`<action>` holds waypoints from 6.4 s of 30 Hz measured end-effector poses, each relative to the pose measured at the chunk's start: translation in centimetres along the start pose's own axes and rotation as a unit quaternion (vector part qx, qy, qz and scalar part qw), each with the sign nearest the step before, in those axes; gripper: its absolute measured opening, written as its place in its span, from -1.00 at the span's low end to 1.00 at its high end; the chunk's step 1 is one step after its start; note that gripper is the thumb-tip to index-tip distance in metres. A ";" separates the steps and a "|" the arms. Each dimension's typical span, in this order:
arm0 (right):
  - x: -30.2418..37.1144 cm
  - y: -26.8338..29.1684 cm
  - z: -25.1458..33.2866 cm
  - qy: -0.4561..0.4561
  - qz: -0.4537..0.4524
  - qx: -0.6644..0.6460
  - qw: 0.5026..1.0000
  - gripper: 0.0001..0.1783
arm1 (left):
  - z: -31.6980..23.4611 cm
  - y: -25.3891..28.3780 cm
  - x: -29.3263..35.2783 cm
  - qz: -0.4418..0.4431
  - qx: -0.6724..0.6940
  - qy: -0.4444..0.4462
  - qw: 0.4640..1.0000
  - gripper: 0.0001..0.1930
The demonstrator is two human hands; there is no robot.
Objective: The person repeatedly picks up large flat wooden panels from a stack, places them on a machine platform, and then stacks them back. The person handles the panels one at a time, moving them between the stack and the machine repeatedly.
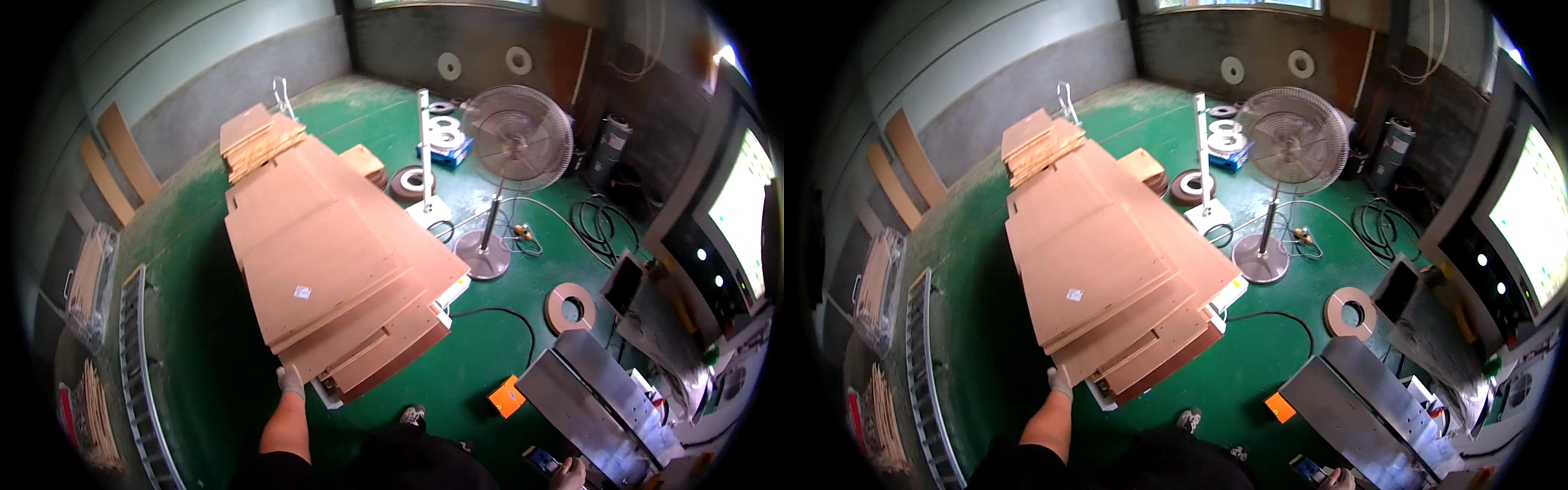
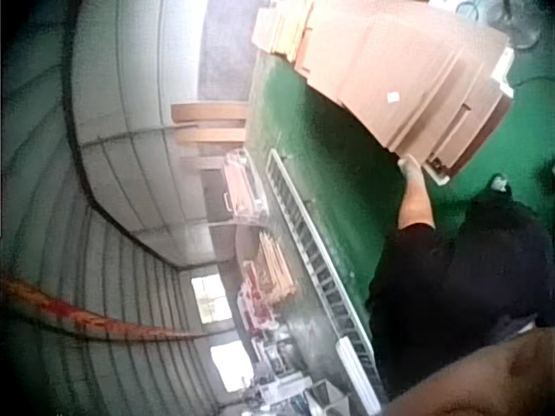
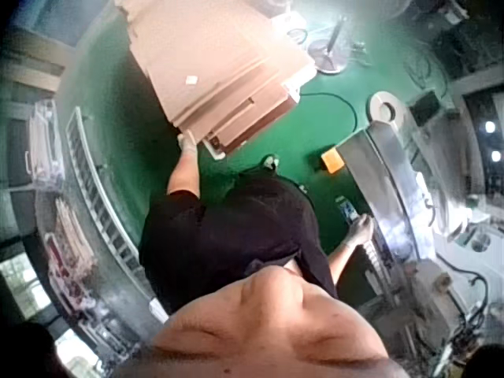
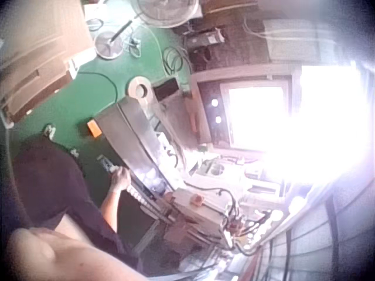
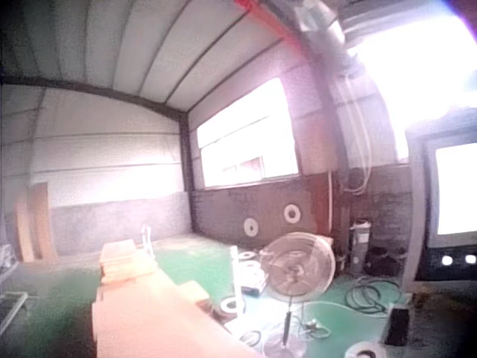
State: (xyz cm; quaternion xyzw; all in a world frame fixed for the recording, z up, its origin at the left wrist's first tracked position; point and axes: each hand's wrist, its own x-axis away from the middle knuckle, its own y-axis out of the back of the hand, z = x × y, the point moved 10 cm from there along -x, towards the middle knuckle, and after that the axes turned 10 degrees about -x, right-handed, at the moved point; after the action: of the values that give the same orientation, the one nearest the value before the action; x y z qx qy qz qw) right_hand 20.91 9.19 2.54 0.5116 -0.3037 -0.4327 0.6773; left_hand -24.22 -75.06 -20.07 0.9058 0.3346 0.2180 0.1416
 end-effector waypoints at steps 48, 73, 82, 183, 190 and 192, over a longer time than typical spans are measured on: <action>4.7 -7.9 21.5 0.278 -0.076 -0.255 0.923 -0.82 | 7.9 3.2 15.1 0.371 0.154 0.363 0.841 -0.53; 9.5 -22.6 42.5 0.174 0.518 -0.341 0.765 -0.34 | -3.2 14.5 -2.5 0.073 -0.231 -0.069 0.968 -0.29; 6.3 -7.3 26.3 0.070 0.228 -0.420 0.875 -0.46 | -11.1 -9.9 3.2 0.345 -0.112 -0.117 0.925 -0.34; 0.9 1.5 -1.8 0.075 -0.050 -0.244 0.966 -0.72 | -11.7 -33.7 51.4 0.497 -0.437 -0.652 0.371 -0.28; -2.3 -5.8 1.5 0.014 0.071 -0.046 0.996 -0.69 | -6.0 -21.9 17.3 0.353 -0.670 -0.327 0.566 -0.35; -1.3 -3.5 1.4 0.031 -0.002 -0.052 0.998 -0.67 | -1.7 -15.2 10.1 0.328 -0.718 -0.196 0.582 -0.37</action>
State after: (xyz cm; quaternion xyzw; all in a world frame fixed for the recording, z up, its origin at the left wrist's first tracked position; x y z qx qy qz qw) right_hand 18.15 9.36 -0.37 0.4894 -0.2585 -0.4328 0.7116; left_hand -26.42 -56.88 -21.73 0.5778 -0.2868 0.2362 0.7267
